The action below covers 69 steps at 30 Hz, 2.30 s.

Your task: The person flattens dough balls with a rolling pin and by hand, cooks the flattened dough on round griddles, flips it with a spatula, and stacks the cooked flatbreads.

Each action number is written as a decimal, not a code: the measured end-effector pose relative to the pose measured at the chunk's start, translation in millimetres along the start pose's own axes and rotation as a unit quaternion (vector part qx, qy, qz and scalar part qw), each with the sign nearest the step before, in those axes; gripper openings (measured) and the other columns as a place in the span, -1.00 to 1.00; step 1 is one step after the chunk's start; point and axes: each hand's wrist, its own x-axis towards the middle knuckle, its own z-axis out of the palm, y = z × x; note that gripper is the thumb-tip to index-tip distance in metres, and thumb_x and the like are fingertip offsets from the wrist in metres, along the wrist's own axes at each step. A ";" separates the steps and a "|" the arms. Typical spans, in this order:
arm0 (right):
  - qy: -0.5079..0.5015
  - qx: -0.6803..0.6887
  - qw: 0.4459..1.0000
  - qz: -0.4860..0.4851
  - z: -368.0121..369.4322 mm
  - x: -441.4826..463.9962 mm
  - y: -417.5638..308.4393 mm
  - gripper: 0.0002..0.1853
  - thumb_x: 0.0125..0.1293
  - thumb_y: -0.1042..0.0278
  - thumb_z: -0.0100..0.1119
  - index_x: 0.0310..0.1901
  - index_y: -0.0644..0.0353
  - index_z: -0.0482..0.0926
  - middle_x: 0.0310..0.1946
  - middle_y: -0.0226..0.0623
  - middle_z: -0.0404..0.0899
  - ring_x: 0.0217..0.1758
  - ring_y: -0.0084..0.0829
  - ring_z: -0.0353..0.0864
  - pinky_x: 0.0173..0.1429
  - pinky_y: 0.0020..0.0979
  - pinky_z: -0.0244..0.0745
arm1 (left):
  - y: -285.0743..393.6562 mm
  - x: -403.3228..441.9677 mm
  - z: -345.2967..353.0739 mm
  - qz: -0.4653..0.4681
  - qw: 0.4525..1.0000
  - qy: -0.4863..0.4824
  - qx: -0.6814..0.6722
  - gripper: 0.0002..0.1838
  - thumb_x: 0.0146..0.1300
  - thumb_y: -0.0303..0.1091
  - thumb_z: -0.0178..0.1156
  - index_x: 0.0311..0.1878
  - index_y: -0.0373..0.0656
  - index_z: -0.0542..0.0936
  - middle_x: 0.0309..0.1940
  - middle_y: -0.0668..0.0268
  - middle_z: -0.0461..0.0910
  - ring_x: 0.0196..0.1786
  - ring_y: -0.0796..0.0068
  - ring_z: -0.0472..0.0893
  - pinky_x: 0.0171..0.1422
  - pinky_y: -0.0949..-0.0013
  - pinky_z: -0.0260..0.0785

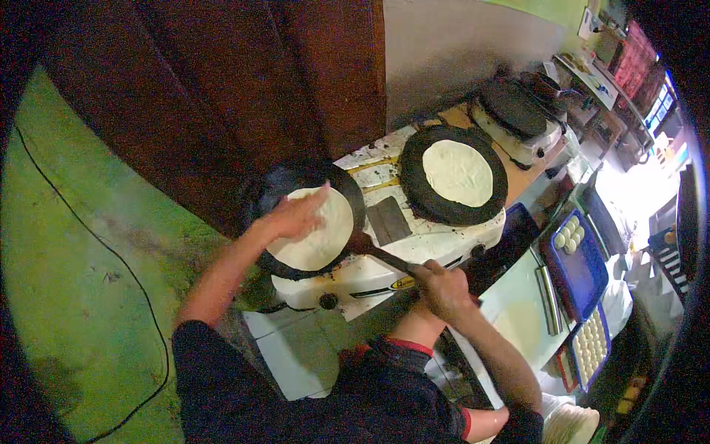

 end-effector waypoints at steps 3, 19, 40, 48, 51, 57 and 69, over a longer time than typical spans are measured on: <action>0.067 0.059 0.995 -0.035 52.3 51.1 -30.4 -0.51 0.34 0.43 0.02 0.31 -0.05 0.49 -0.04 0.05 0.58 -0.14 0.08 0.72 -0.08 -0.01 0.67 | 23.6 -15.9 -43.6 0.002 0.976 0.195 -0.101 -0.15 0.41 -0.11 0.23 0.62 -0.04 0.01 0.45 -0.07 0.34 0.45 -0.09 0.39 0.54 0.09 0.20; 0.383 0.223 0.830 0.339 61.2 -285.5 28.0 -0.61 0.43 0.53 0.05 0.26 0.33 0.49 0.01 0.08 0.65 0.05 0.02 0.69 0.16 -0.16 0.60 | 260.0 48.0 53.0 0.193 0.918 0.128 -0.322 -0.61 0.46 -0.40 0.16 0.29 -0.29 0.53 0.19 0.13 0.62 0.25 0.37 0.58 0.39 0.32 0.37; 0.640 0.438 0.247 0.581 345.8 -630.9 -39.8 -0.52 0.46 0.34 0.07 0.37 0.20 0.37 -0.23 -0.25 0.68 -0.46 -0.51 0.61 -0.39 -0.44 0.53 | 507.2 34.3 338.7 0.458 0.817 -0.346 -0.046 -0.64 0.43 -0.26 0.24 0.19 -0.24 0.58 0.01 0.08 0.71 0.04 0.23 0.73 0.12 0.18 0.55; 0.483 0.204 0.336 0.783 397.0 -628.3 -26.0 -0.55 0.08 0.36 0.45 -0.01 0.17 0.47 -0.29 -0.22 0.58 -0.22 -0.24 0.62 -0.06 -0.19 0.54 | 471.3 47.8 334.0 0.396 0.841 -0.364 -0.052 -0.64 0.44 -0.29 0.24 0.19 -0.28 0.58 0.01 0.10 0.70 0.05 0.25 0.71 0.14 0.22 0.54; 0.511 0.128 0.314 0.790 425.1 -644.4 -27.8 -0.62 0.07 0.36 0.45 -0.09 0.19 0.51 -0.34 -0.24 0.59 -0.26 -0.26 0.62 -0.10 -0.18 0.55 | 468.9 50.0 335.6 0.398 0.839 -0.366 -0.061 -0.64 0.44 -0.28 0.25 0.18 -0.28 0.58 0.02 0.12 0.70 0.05 0.27 0.71 0.11 0.23 0.53; 0.551 0.255 0.228 0.761 462.1 -652.8 -24.4 -0.75 0.35 0.24 0.29 -0.15 0.29 0.61 -0.42 -0.31 0.68 -0.50 -0.40 0.64 -0.37 -0.34 0.57 | 471.2 42.3 338.2 0.440 0.842 -0.309 -0.045 -0.65 0.39 -0.28 0.28 0.14 -0.28 0.60 0.02 0.07 0.70 0.04 0.19 0.71 0.13 0.20 0.53; 0.492 0.123 0.151 0.849 408.8 -599.4 5.3 -0.60 0.28 0.15 0.37 -0.02 0.21 0.47 -0.17 -0.15 0.57 -0.09 -0.21 0.61 -0.07 -0.20 0.53 | 412.3 95.9 395.2 0.633 0.761 -0.110 0.088 -0.69 0.22 -0.33 0.29 -0.02 -0.21 0.49 0.16 -0.15 0.49 0.27 -0.25 0.46 0.38 -0.22 0.23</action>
